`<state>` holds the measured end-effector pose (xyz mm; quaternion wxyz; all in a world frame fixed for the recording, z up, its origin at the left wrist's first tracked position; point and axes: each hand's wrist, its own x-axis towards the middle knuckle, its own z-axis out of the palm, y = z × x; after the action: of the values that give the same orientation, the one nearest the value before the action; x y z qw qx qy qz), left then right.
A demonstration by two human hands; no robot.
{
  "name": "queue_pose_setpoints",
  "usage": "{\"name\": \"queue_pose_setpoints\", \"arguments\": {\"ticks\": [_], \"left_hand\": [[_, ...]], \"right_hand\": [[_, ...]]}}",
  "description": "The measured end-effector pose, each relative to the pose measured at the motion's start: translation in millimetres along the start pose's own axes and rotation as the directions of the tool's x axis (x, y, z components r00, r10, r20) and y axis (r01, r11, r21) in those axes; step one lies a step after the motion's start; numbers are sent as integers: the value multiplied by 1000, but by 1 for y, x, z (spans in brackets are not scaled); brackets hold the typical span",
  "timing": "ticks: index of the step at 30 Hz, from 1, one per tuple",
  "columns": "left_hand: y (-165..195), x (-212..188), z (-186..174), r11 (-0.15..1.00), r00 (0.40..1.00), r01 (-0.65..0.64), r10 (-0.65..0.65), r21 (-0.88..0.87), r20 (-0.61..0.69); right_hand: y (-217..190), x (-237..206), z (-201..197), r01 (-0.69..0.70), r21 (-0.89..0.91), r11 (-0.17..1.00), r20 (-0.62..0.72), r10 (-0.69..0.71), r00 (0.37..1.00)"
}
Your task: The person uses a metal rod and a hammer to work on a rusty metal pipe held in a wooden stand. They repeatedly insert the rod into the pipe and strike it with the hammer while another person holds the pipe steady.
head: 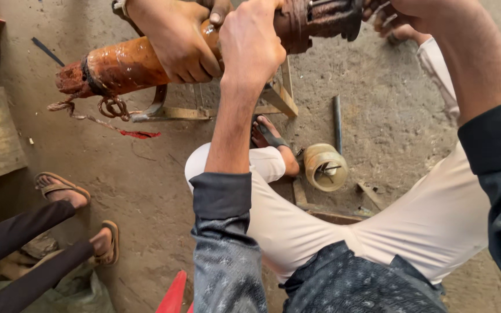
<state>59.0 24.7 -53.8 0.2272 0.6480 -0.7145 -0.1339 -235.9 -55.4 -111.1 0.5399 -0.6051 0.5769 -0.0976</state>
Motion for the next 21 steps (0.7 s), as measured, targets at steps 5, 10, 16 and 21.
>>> {"name": "queue_pose_setpoints", "arguments": {"ticks": [5,10,16,21], "left_hand": [[6,7,-12,999,1000,-1,1,-51,6],[15,13,-19,997,997,45,-40,-65,68],[19,15,-22,998,992,68,-67,-13,105],[18,15,-26,996,991,86,-82,-33,106]], "right_hand": [[-18,21,-19,209,-352,912,-6,-225,974],[0,-10,-17,511,-520,684,-137,-657,741],[-27,-12,-14,565,-359,743,-126,-638,760],[-63,-28,-7,409,-670,620,-98,-620,779]]}}
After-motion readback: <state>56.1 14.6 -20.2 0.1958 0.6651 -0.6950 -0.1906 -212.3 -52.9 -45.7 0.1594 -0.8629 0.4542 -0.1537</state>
